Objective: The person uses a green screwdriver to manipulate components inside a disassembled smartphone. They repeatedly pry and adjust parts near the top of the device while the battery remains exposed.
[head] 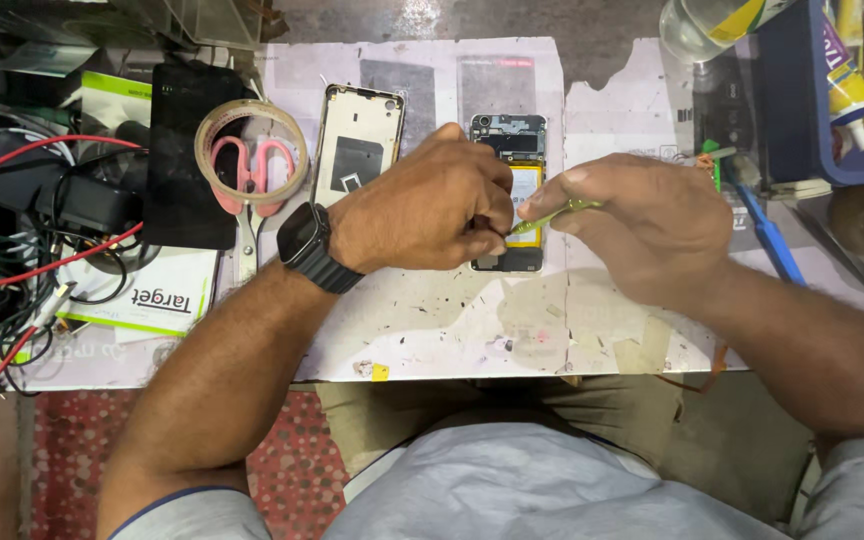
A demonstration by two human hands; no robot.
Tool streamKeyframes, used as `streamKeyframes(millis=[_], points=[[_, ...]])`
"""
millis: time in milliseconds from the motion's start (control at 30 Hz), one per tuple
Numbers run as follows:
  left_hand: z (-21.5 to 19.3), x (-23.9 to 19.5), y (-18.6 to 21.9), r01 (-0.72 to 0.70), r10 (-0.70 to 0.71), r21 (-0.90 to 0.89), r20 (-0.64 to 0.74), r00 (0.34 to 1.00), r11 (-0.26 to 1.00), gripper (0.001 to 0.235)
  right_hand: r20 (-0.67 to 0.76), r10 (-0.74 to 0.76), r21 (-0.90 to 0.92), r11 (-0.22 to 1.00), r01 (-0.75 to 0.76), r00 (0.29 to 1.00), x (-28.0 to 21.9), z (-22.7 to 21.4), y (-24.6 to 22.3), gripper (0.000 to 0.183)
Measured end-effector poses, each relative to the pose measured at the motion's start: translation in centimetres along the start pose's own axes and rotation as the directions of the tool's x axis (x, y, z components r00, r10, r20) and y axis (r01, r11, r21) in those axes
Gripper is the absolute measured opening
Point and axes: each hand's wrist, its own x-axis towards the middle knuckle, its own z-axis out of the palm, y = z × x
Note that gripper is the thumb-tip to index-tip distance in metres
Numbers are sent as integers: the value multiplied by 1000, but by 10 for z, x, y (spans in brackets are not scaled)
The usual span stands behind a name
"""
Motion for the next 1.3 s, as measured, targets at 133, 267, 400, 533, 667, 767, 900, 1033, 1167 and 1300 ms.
streamKeyframes(millis=[133, 267, 400, 533, 667, 767, 900, 1033, 1167, 1300], points=[[-8, -3, 0, 27, -29, 69, 31, 999, 997, 6, -55, 54, 131, 990, -46, 997, -3, 2, 1, 48], [-50, -21, -5, 100, -111, 202, 41, 993, 974, 4, -131, 50, 188, 982, -25, 990, 1, -2, 3, 50], [-77, -42, -8, 308, -321, 191, 42, 946, 932, 5, -113, 62, 183, 982, -40, 992, -1, -2, 6, 49], [-77, -48, -9, 403, -429, 291, 30, 903, 868, 8, -97, 118, 218, 971, -95, 988, -6, 3, 6, 46], [-76, -48, -9, 410, -445, 288, 65, 893, 865, 5, -78, 106, 222, 971, -87, 991, -8, 2, 9, 46], [-74, -47, -10, 405, -445, 298, 78, 892, 864, 6, -72, 103, 190, 978, -88, 992, -8, 0, 11, 47], [-75, -47, -12, 376, -391, 277, 1, 920, 884, 4, -62, 100, 215, 973, -85, 993, -8, 1, 11, 47], [-76, -44, -14, 349, -333, 312, -104, 937, 884, 6, -87, 117, 221, 971, -96, 989, -4, 3, 7, 47], [-53, -32, -17, 221, -145, 327, -241, 960, 919, 32, -101, 85, 226, 972, -60, 991, -3, 6, 5, 47], [-29, -20, -18, 153, -100, 245, -213, 972, 957, 59, 6, 107, 213, 971, -106, 994, -8, 10, 1, 50]])
